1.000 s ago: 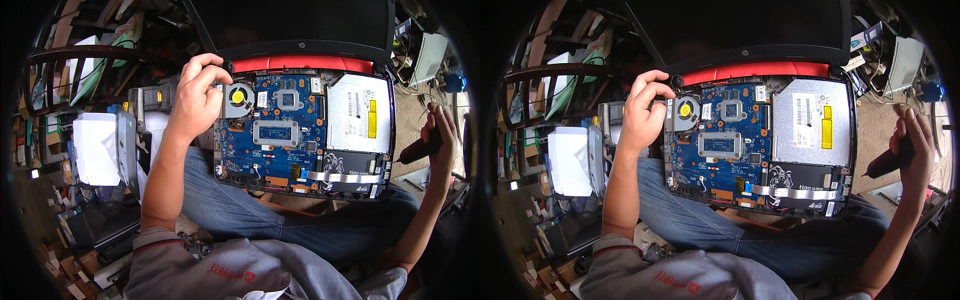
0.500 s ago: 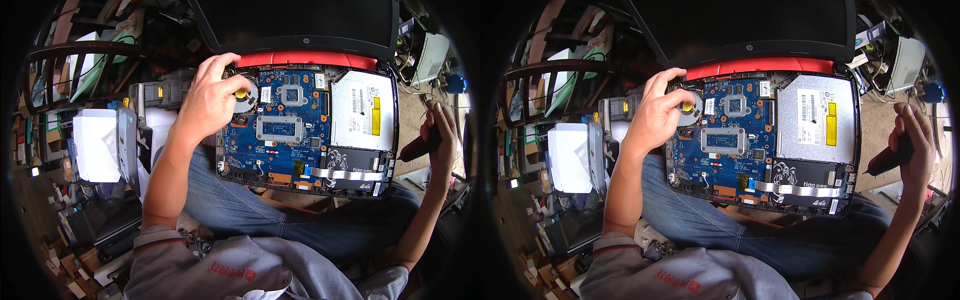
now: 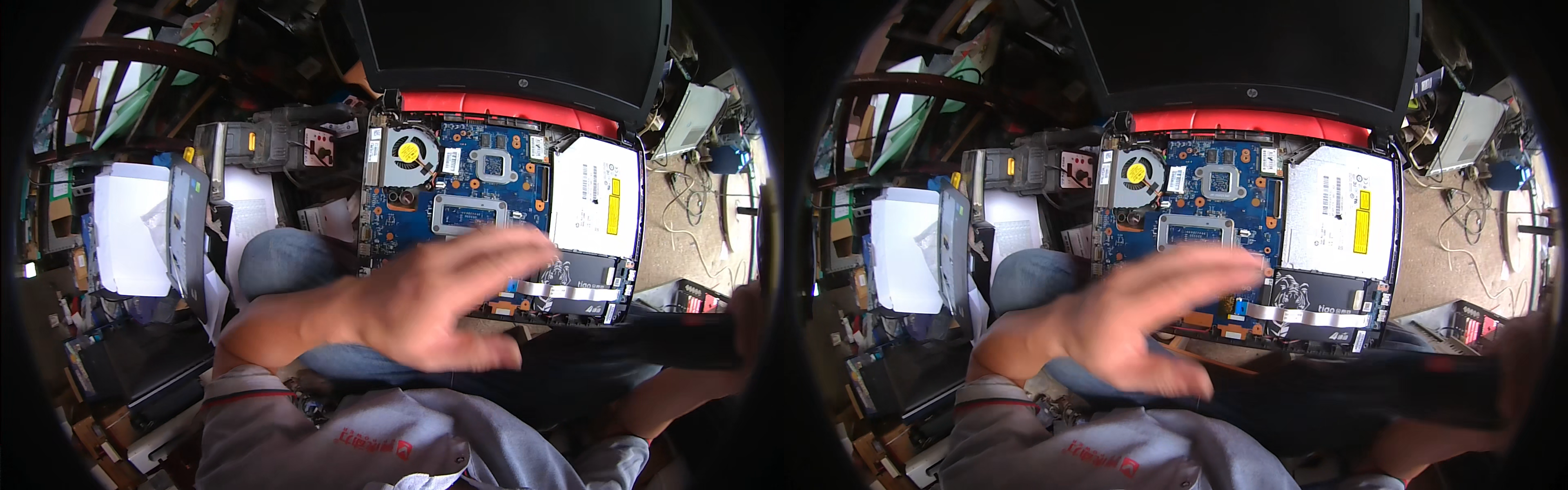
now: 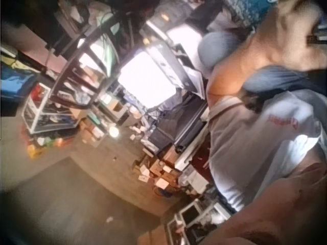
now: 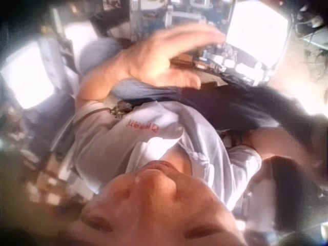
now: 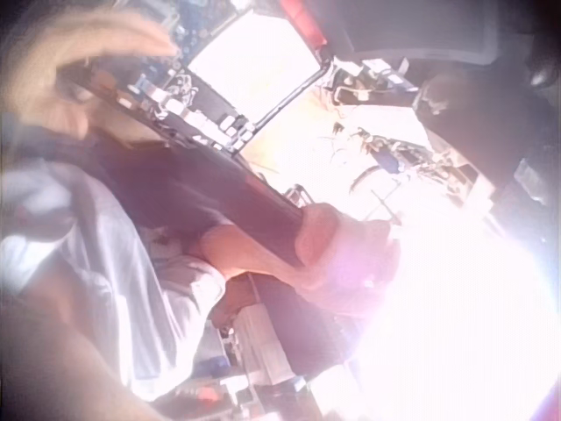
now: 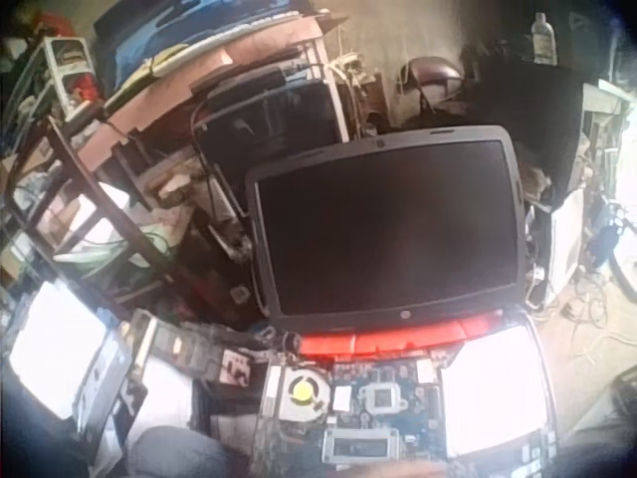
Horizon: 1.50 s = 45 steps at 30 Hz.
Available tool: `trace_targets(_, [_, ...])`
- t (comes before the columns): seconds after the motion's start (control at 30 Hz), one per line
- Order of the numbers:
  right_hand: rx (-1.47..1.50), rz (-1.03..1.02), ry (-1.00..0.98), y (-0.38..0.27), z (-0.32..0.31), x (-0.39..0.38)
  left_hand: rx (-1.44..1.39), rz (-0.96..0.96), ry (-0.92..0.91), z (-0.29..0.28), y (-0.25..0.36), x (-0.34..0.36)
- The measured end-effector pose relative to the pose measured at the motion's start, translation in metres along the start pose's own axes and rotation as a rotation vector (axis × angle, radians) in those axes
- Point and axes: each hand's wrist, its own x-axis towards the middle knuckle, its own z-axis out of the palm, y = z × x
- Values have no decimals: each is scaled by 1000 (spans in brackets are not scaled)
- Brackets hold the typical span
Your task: The person uses a power screwdriver to remove screws from a laptop motherboard and detaches internal components. They then remove the hard drive and battery from the laptop chassis.
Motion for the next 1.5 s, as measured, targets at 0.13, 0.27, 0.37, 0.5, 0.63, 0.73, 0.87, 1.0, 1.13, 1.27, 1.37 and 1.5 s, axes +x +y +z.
trace_targets(0.13, [-270, 43, -211, 62, 71, 17, -382, -186, -134, 16, 11, 6])
trace_targets(0.27, [-493, 59, -470, 104, 107, 42, -578, -345, -3, 7, 6, -8])
trace_targets(0.37, [-576, 98, -651, 126, 121, 50, -518, -216, 225, 6, 4, -19])
trace_targets(0.5, [-714, 171, -557, 127, 128, 51, -356, -496, 169, -9, 7, -34])
trace_targets(0.63, [-667, -73, -278, 132, 124, 75, 169, -272, 244, -5, -7, -43])
trace_targets(0.73, [-940, -173, -360, 145, 138, 89, 96, -243, 10, -4, 1, -49])
trace_targets(0.87, [-1049, -202, -507, 158, 144, 95, 178, -74, -20, 7, 1, -57])
trace_targets(1.0, [-1008, -158, -482, 168, 146, 94, 171, -65, -42, 11, 0, -58])
trace_targets(1.13, [-1074, -254, -602, 166, 148, 98, 167, -54, -39, 13, 0, -58])
trace_targets(1.27, [-1072, -258, -663, 160, 148, 100, 168, -51, -26, 13, 0, -60])
trace_targets(1.37, [-1013, -133, -461, 160, 155, 92, 168, -47, -39, 11, 1, -58])
trace_targets(1.5, [-1018, -162, -483, 165, 149, 95, 181, -38, -36, 13, 0, -58])
